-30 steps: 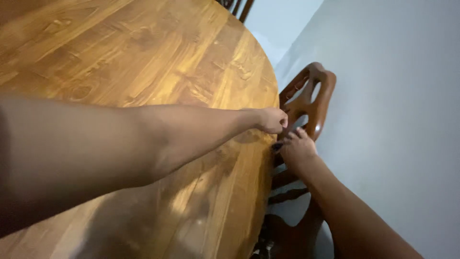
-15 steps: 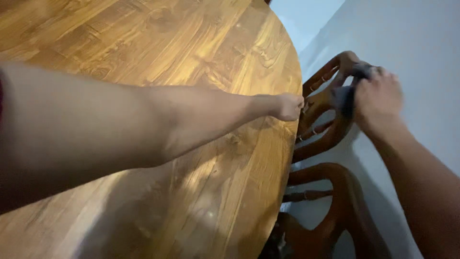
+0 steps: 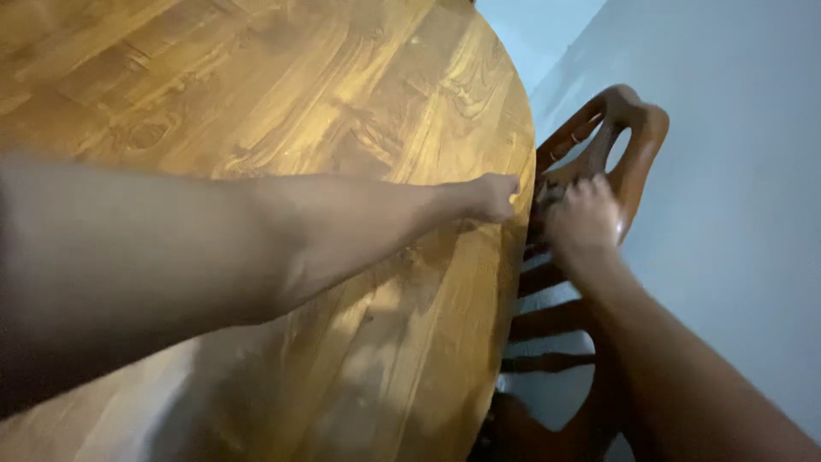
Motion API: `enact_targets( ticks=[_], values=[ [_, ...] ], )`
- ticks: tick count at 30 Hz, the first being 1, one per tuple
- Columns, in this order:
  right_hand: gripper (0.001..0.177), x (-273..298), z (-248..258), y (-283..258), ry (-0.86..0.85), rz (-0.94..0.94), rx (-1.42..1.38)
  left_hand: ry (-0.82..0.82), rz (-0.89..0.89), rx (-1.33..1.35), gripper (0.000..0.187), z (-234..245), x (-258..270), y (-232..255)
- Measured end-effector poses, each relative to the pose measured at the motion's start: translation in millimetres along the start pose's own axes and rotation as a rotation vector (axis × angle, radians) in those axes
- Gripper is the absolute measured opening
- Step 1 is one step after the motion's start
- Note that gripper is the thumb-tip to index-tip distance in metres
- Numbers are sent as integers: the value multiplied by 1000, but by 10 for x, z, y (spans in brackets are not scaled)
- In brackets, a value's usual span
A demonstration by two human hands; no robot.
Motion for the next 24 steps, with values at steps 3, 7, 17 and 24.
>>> enact_targets(
  ticks=[3,7,17,24],
  values=[
    [30,-505,-369,-282,-72,81,-272,-97,34,92,58,-81,-12,-133],
    [28,-449,-138,25,46,14,-156,-150,168,172,58,118,330,210],
    [36,-1182,-310,1207,532,-248,-279,-104,57,-12,60,40,-132,-3],
    [40,-1288,-112,1243,646,-186,-127,8,-45,44,56,119,-58,-41]
  ],
)
Point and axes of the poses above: each hand's wrist, its own x-axis away from the middle knuckle, its own z-axis out of the back of the hand, y = z × x, the point moved 8 cm from there along -x, towards the middle knuckle, and after that the axes turned 15 degrees about -y, right-handed, at the moved point
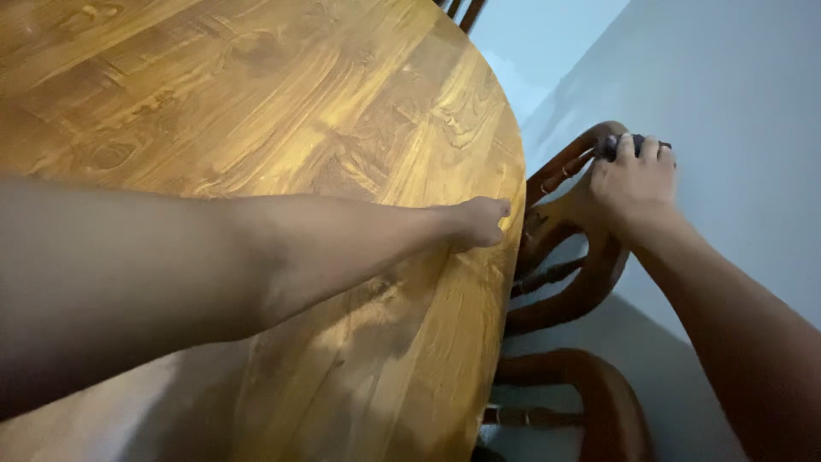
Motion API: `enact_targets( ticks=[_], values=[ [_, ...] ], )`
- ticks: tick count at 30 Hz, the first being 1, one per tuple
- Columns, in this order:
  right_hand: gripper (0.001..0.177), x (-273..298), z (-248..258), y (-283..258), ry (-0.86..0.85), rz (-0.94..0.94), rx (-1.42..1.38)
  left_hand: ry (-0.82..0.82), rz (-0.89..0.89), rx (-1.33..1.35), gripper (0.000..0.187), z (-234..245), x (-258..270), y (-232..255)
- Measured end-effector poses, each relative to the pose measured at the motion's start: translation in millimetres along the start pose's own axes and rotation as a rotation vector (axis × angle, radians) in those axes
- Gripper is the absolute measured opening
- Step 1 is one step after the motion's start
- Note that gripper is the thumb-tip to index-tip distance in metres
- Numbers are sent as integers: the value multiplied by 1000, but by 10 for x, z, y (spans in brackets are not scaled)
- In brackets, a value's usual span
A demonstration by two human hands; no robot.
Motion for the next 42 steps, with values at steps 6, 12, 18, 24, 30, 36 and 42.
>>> enact_targets(
  ticks=[6,12,18,24,30,36,42],
  values=[
    [44,-302,215,-267,-317,26,64,-5,37,-67,58,90,-92,-99],
    [29,-644,-553,-812,-514,126,-180,-147,190,-223,66,60,224,-57],
    [27,-349,-574,-1390,-561,309,-184,-173,244,-254,70,-91,64,-176],
    [26,-419,-841,-1467,-544,417,-405,-342,196,-577,48,-128,25,-86],
    [54,30,654,-574,-629,184,-9,-326,249,-404,40,-36,184,-71],
    [44,83,-272,-1132,-586,67,-332,-444,354,-431,44,-129,352,-40],
    [24,-41,-559,-1435,-518,302,-383,-433,388,-449,41,218,349,346]
  ],
)
Point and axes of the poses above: each hand's wrist, its own x-axis away from the middle knuckle, its own z-axis out of the back of the hand, y = z × x, the point moved 8 cm from there along -x, towards the middle knuckle, and after that the axes turned 15 degrees about -y, right-handed, at the moved point
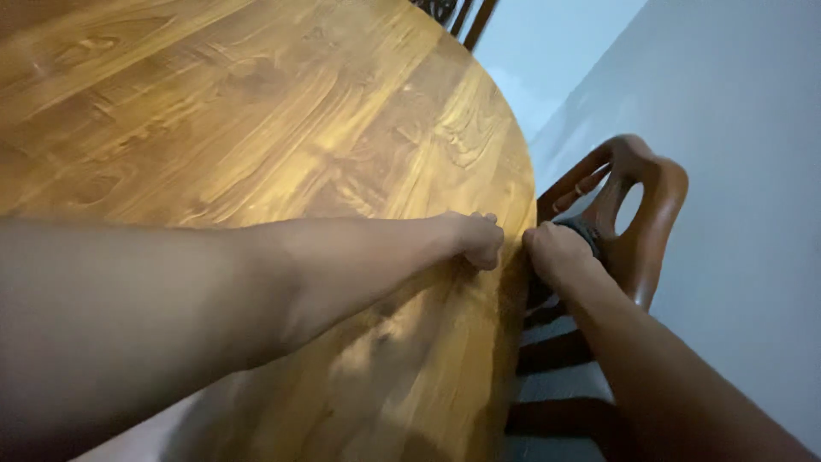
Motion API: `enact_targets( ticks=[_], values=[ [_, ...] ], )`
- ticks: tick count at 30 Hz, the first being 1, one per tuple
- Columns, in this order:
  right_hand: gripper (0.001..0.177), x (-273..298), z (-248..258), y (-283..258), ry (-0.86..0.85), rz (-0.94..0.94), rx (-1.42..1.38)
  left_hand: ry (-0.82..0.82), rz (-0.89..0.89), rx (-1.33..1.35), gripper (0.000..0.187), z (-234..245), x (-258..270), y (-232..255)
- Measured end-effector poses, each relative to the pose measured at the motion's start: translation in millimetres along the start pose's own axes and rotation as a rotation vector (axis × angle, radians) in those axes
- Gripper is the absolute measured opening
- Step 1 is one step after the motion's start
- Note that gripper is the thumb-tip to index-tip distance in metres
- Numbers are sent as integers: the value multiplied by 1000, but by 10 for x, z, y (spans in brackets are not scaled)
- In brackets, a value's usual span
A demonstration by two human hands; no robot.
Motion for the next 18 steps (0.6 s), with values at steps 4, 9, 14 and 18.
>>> enact_targets(
  ticks=[4,9,14,18],
  values=[
    [30,-127,351,407,175,-170,102,82,-22,25,45,176,-342,-126],
    [74,24,793,639,-150,-413,204,202,-45,75,56,449,-737,-74],
    [93,-1085,111,1064,-62,-406,28,197,88,75,56,275,-647,-105],
    [42,-1261,-42,759,-65,-203,353,12,143,41,84,268,-415,-40]
  ],
)
Point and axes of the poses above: each hand's wrist, its own x-axis away from the middle knuckle, its own z-axis out of the back of the hand, y = z × x, the point moved 8 cm from there along -x, towards the middle knuckle, and after that the axes turned 15 degrees about -y, right-handed, at the moved point
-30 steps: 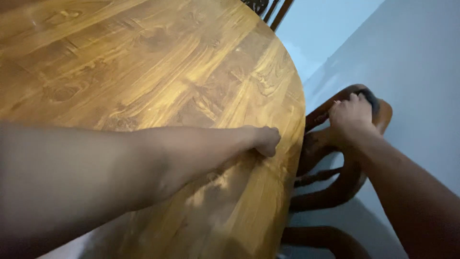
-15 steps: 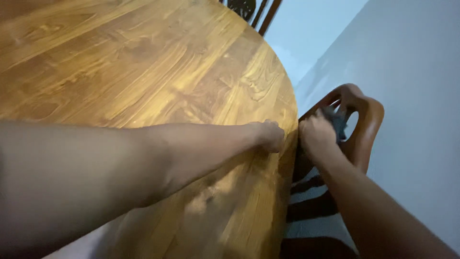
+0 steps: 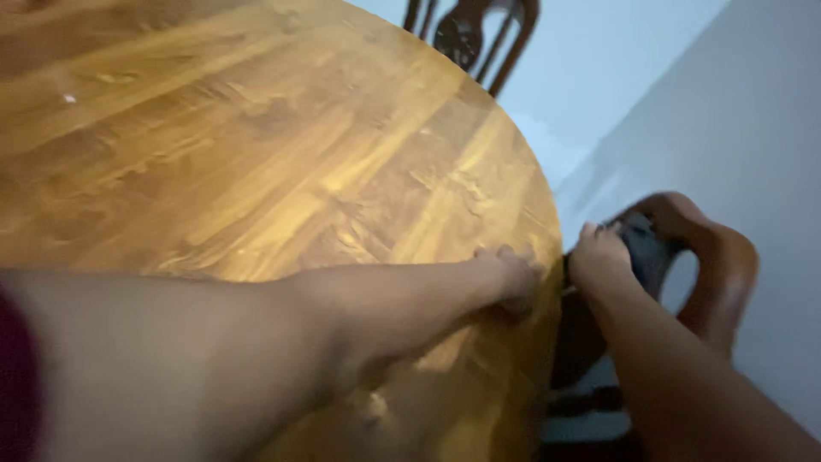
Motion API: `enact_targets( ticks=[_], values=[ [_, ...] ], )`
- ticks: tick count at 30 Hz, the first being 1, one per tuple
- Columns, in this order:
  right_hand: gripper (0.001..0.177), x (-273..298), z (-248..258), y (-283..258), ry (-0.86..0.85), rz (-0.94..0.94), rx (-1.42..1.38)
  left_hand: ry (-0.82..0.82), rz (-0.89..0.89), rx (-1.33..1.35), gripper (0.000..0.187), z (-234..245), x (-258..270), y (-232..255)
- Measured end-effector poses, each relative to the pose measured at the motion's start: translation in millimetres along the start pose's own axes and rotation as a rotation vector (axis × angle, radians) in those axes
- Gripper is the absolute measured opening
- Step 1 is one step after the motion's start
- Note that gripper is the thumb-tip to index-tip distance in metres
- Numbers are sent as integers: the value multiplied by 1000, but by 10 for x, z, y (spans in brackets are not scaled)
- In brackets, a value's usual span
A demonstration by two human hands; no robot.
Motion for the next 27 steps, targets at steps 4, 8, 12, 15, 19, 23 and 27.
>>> enact_targets(
  ticks=[4,8,12,15,19,23,27],
  values=[
    [38,204,3,-180,-32,50,-122,84,-56,41,75,-71,-303,-97],
    [31,163,-43,-322,134,127,-415,43,-73,59,80,-40,-30,-88],
    [26,823,320,-439,-85,143,-540,105,-125,40,64,-13,174,-116],
    [22,786,165,-608,22,136,-443,135,-120,68,63,-121,72,-198],
    [21,666,-201,-929,263,204,-359,147,-112,-5,63,-296,36,-349],
    [29,1285,-285,-927,126,155,-332,164,-161,5,63,-488,141,-319],
    [29,2075,14,-1016,-178,271,-66,102,-122,90,54,-591,862,-273]
  ],
)
Point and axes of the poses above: each hand's wrist, its own x-axis away from the middle knuckle, its own z-axis out of the back of the hand, y = z × x, the point moved 8 cm from there along -x, towards the middle knuckle, and after that the axes turned 15 degrees about -y, right-handed, at the moved point
